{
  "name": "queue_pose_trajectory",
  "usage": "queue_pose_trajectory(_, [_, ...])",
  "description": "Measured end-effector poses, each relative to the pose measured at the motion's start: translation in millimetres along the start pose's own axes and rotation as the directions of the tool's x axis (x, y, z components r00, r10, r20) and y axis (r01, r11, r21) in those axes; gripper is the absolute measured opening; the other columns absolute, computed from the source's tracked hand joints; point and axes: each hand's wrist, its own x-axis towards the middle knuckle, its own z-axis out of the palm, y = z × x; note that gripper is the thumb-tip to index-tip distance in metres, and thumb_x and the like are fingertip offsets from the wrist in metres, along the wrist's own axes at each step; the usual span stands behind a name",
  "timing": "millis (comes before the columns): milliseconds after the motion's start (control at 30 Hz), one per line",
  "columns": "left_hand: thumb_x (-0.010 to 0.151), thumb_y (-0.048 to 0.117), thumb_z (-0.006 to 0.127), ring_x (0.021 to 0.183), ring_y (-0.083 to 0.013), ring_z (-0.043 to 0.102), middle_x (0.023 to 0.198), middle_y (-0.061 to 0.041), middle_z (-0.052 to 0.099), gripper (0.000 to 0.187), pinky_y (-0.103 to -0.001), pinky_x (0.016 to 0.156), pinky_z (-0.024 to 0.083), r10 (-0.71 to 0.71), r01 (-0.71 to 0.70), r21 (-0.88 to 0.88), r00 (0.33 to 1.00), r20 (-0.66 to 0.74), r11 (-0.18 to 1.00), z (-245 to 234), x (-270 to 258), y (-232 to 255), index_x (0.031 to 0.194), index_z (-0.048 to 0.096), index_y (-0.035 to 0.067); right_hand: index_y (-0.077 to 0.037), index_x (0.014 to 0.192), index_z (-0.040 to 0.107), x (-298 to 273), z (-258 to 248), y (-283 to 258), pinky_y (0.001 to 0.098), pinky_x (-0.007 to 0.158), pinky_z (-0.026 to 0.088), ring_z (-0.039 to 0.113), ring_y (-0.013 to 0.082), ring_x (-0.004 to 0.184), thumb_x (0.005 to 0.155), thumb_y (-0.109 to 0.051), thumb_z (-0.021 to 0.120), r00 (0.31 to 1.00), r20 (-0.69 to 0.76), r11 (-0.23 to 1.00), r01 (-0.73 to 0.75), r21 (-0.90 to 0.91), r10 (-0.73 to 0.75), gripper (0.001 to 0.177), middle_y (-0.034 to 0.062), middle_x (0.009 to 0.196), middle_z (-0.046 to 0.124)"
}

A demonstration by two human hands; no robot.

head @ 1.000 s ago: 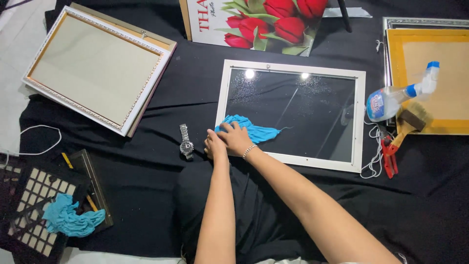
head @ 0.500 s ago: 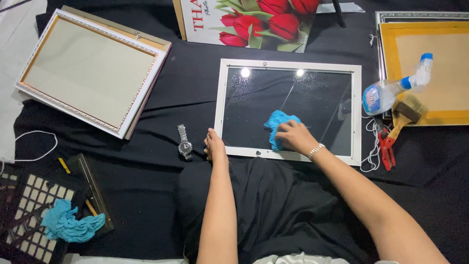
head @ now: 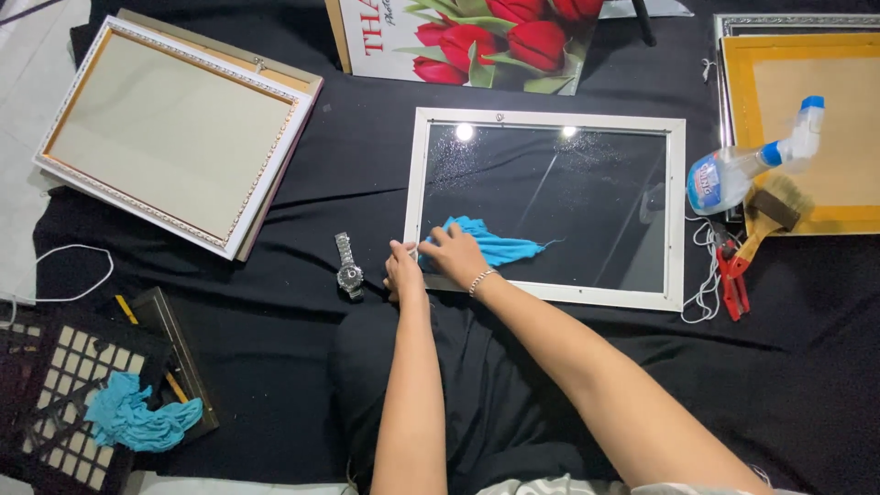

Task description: The person is cleaning a glass pane by spraying it with a liquid and wiping it thoroughly with a blue cloth.

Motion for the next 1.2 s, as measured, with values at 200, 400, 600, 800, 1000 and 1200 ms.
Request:
queue_pose_trajectory(200, [0.104,0.069,0.011,0.143,-0.0355,0.038,0.151,0.008,0.049,0.074,-0.062,0.123,0.013,-0.002,0.002,0.005,1.0,-0.006,1.0,4,1,-4,0.12,0.073,0.032,-0.039,0.094,0.062,-9,-27,16,0.0338,0.066,0.056,0.058,0.023,0.089,0.084,-0.028,0.074,0.983,0.021,0.983,0.182,-0.023,-0.181,0.02,-0.0045,0.1,0.052])
queue_pose_trajectory(400, [0.104,0.069,0.012,0.144,-0.0362,0.036,0.153,0.007,0.047,0.074,-0.064,0.123,0.013,0.008,-0.008,0.001,1.0,0.01,1.0,7,2,-7,0.119,0.074,0.031,-0.04,0.086,0.069,-62,-74,69,0.0337,0.071,0.056,0.062,0.0228,0.094,0.083,-0.02,0.074,0.967,0.163,0.971,0.213,-0.106,-0.194,0.02,-0.0064,0.104,0.059])
queue_pose_trajectory(600, [0.105,0.067,0.018,0.147,-0.0381,0.03,0.153,0.008,0.044,0.068,-0.064,0.122,0.01,0.008,-0.008,-0.045,1.0,0.005,0.999,15,17,-16,0.118,0.074,0.03,-0.041,0.087,0.07,-147,-117,153,0.0341,0.07,0.057,0.065,0.0247,0.088,0.082,-0.023,0.072,0.958,0.251,0.974,0.18,-0.135,-0.142,0.019,-0.0056,0.098,0.059])
queue_pose_trajectory(800, [0.104,0.068,0.019,0.147,-0.0384,0.028,0.153,0.009,0.044,0.068,-0.067,0.122,0.008,0.011,-0.011,-0.035,1.0,-0.014,0.999,18,18,-14,0.119,0.073,0.03,-0.038,0.086,0.059,-163,-116,155,0.0304,0.067,0.055,0.06,0.0188,0.088,0.087,-0.029,0.069,0.977,0.188,0.971,0.142,-0.195,-0.105,0.014,-0.011,0.097,0.053])
queue_pose_trajectory(1000, [0.105,0.067,0.019,0.146,-0.0385,0.028,0.152,0.008,0.044,0.068,-0.067,0.121,0.009,0.004,-0.004,-0.035,1.0,-0.008,0.999,16,15,-11,0.118,0.073,0.027,-0.031,0.09,0.052,-118,-82,109,0.0322,0.062,0.053,0.057,0.0228,0.086,0.089,-0.019,0.062,0.982,0.068,0.965,0.187,-0.185,-0.178,0.015,-0.0069,0.09,0.046])
queue_pose_trajectory(1200, [0.104,0.068,0.018,0.146,-0.0362,0.029,0.152,0.009,0.044,0.069,-0.065,0.122,0.009,-0.017,0.016,-0.038,1.0,-0.005,0.999,15,13,-8,0.116,0.073,0.028,-0.028,0.089,0.054,-32,-34,46,0.0311,0.061,0.053,0.055,0.0221,0.086,0.085,-0.015,0.067,0.967,-0.024,0.958,0.249,-0.14,-0.255,0.019,-0.0066,0.088,0.047])
